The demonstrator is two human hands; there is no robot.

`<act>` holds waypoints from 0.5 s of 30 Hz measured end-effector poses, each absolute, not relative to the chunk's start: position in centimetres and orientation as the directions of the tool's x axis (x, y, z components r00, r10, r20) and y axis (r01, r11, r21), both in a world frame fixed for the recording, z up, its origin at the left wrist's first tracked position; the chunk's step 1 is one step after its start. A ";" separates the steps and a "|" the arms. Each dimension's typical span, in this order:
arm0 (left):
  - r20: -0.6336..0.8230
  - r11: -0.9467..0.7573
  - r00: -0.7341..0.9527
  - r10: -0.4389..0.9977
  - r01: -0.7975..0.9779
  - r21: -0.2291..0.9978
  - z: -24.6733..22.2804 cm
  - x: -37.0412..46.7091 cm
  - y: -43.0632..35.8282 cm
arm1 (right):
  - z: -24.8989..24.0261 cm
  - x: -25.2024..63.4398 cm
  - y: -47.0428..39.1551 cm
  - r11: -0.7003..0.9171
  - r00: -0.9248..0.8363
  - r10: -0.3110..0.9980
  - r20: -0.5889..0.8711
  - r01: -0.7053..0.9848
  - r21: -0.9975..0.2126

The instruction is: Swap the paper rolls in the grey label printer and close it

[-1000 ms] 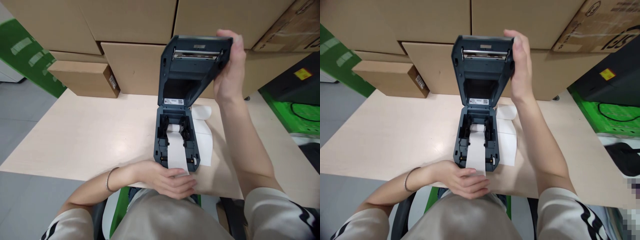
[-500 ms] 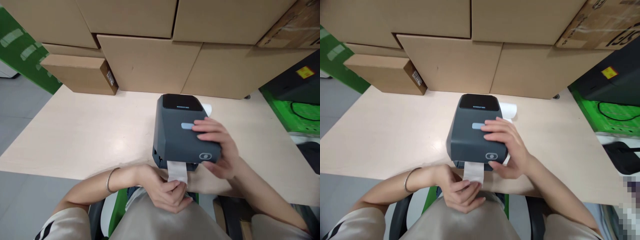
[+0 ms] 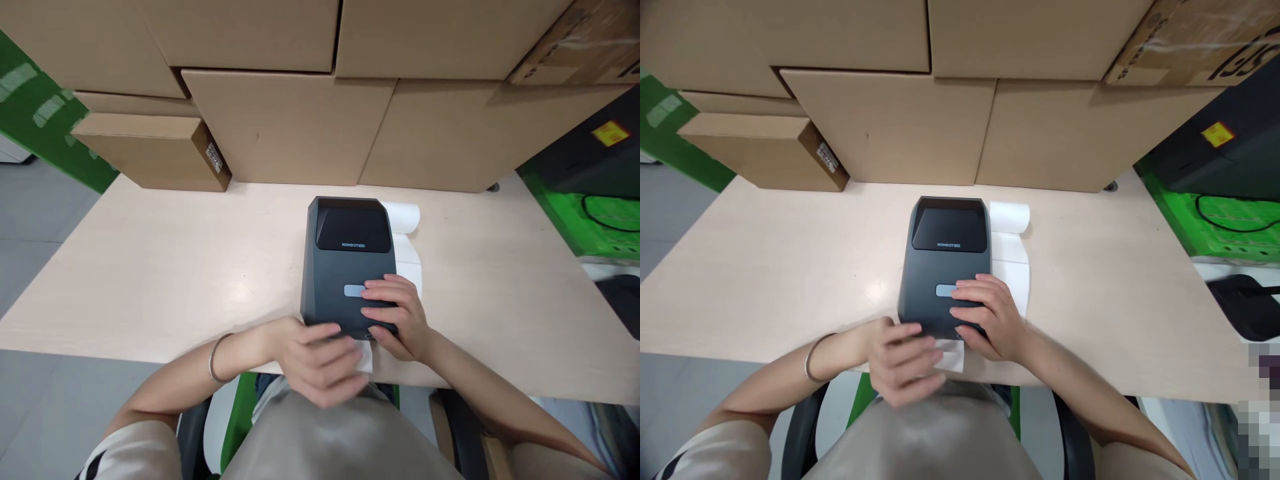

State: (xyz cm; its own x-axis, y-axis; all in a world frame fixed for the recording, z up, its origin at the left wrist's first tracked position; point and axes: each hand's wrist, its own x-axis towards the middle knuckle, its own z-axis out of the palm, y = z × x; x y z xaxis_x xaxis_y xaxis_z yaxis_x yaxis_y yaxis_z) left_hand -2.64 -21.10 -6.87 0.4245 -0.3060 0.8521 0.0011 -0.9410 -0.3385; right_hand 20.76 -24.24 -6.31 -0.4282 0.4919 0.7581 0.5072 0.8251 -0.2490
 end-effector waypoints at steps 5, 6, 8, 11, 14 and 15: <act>0.857 -0.986 0.492 0.156 0.126 0.107 -6.6 -3.8 -19.6 | -5.9 20.6 -24.2 0.819 -0.424 0.509 0.749 0.506 -0.270; 0.849 -0.975 0.481 0.219 0.140 0.172 -6.5 -3.9 -19.4 | -5.7 20.7 -24.1 0.820 -0.430 0.508 0.746 0.507 -0.267; 0.831 -0.955 0.471 0.297 0.156 0.253 -6.4 -3.8 -19.1 | -5.3 20.8 -23.6 0.829 -0.430 0.498 0.753 0.489 -0.270; 0.818 -0.948 0.480 0.318 0.163 0.273 -6.4 -3.6 -18.8 | -5.1 21.3 -22.5 0.856 -0.395 0.473 0.788 0.418 -0.304; 0.833 -0.966 0.488 0.259 0.149 0.213 -6.6 -3.7 -18.4 | -5.6 21.9 -21.6 0.863 -0.364 0.464 0.808 0.392 -0.319; 0.841 -0.974 0.491 0.225 0.142 0.177 -6.7 -3.8 -18.3 | -5.9 22.0 -21.5 0.855 -0.362 0.478 0.800 0.399 -0.330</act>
